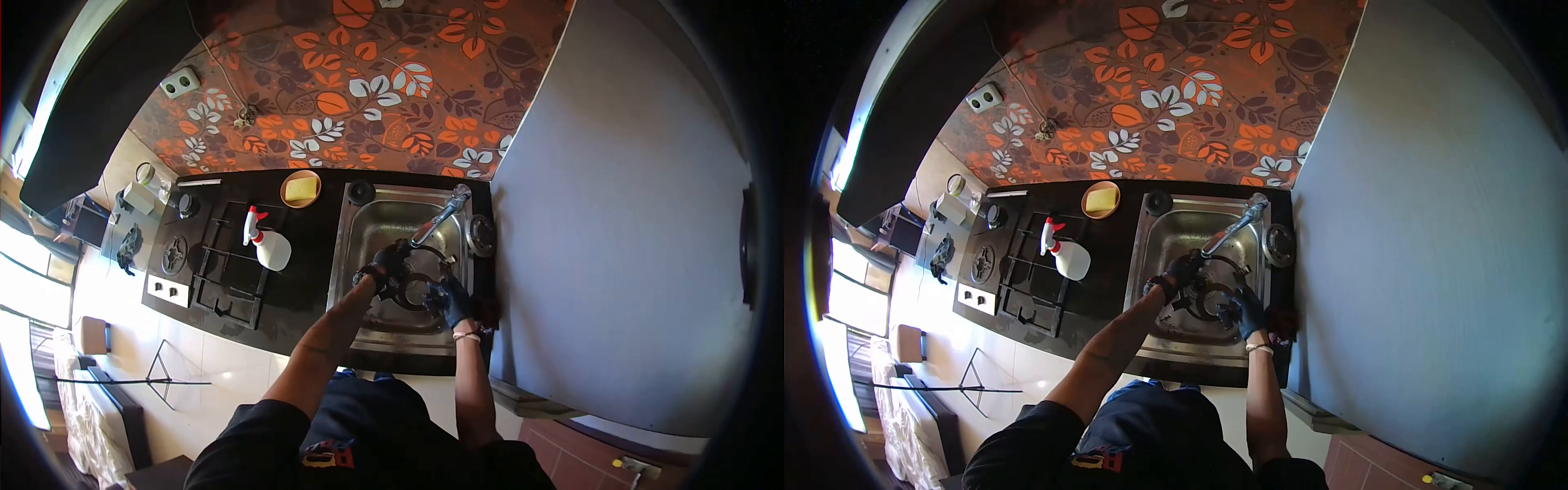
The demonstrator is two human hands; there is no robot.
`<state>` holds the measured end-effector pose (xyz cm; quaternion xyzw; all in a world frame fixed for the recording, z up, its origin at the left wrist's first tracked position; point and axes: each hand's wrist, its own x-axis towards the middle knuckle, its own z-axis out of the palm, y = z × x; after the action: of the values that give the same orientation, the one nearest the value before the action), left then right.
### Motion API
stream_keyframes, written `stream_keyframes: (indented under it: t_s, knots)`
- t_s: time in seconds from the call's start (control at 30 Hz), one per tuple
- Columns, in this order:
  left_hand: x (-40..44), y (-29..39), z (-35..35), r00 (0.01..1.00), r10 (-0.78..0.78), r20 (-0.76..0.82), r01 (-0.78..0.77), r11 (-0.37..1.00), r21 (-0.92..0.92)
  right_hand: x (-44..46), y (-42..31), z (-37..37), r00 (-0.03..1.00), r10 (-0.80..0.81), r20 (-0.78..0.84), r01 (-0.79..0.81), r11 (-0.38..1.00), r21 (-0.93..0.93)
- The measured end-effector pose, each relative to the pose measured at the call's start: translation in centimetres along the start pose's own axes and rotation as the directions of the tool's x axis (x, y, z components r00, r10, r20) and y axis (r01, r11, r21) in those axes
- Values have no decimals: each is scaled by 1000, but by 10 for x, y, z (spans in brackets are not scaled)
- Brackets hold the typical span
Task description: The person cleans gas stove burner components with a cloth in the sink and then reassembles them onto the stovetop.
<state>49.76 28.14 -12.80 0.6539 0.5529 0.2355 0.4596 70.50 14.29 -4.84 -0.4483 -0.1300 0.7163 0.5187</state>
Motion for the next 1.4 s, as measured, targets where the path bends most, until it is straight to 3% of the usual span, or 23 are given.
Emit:
stream_keyframes:
  t_s: [0.07,0.1,0.13,0.2,0.27,0.37,0.47,0.57,0.6,0.63,0.73,0.77,0.87,0.9,1.0,1.03,1.07,1.13,1.17,1.23,1.3,1.37,1.4]
  knots:
    - [-9,-13,-2,991,-115,-72,84,937,-339,24,0,-7,999,-17,48,24,988,-151]
    - [-14,-22,-2,981,-172,-86,99,836,-540,40,4,-14,997,-22,72,38,974,-224]
    - [-17,-44,4,976,-213,-49,96,620,-779,57,10,-20,996,-48,81,69,954,-291]
    - [-40,-36,-9,941,-339,21,170,416,-893,89,21,-26,989,-97,109,134,899,-417]
    - [-93,36,-44,846,-533,33,358,521,-775,61,-6,22,998,-2,56,25,912,-409]
    - [-110,30,-48,843,-535,57,315,405,-858,66,-14,43,994,94,61,-61,907,-417]
    - [-94,-61,-29,968,-44,245,243,-53,-969,110,-4,30,987,91,133,-12,864,-503]
    - [-138,46,-47,792,-607,68,292,278,-915,104,-20,55,989,24,143,73,771,-633]
    - [-140,46,-48,808,-580,101,321,291,-901,93,-28,65,991,-6,132,95,732,-675]
    - [-143,45,-48,822,-553,136,351,305,-885,160,-3,15,968,-100,231,243,604,-759]
    - [-135,19,-37,880,-431,198,321,235,-917,111,-43,45,967,22,253,101,880,-463]
    - [-128,13,-34,902,-379,206,293,189,-937,104,-54,44,970,104,219,7,893,-451]
    - [-122,35,-37,931,-338,141,219,205,-954,94,-58,42,984,-52,173,101,952,-289]
    - [-119,34,-33,943,-310,122,185,184,-965,108,-52,27,956,-180,234,237,939,-248]
    - [-111,34,-26,953,-295,66,109,132,-985,110,-58,10,968,-191,164,215,966,-145]
    - [-112,38,-26,941,-334,52,98,123,-988,95,-66,15,985,-168,-29,154,950,-272]
    - [-112,44,-26,929,-369,37,84,113,-990,93,-65,6,917,-396,-52,304,775,-554]
    - [-111,45,-23,916,-400,-8,34,99,-995,103,-47,-41,655,-747,115,344,159,-925]
    - [-111,42,-24,908,-418,-33,7,92,-996,78,-52,-31,577,-800,165,344,55,-937]
    - [-116,32,-32,929,-347,-125,-47,225,-973,1,-56,-1,598,-791,131,137,-60,-989]
    - [-128,19,-39,942,-272,-197,-95,345,-934,-43,-44,10,731,-682,-20,-140,-121,-983]
    - [-129,14,-41,952,-177,-248,-149,440,-885,-64,-39,11,812,-571,-123,-287,-207,-935]
    - [-139,34,-52,938,-259,-230,-102,428,-898,-68,-31,11,708,-706,-36,-293,-247,-924]
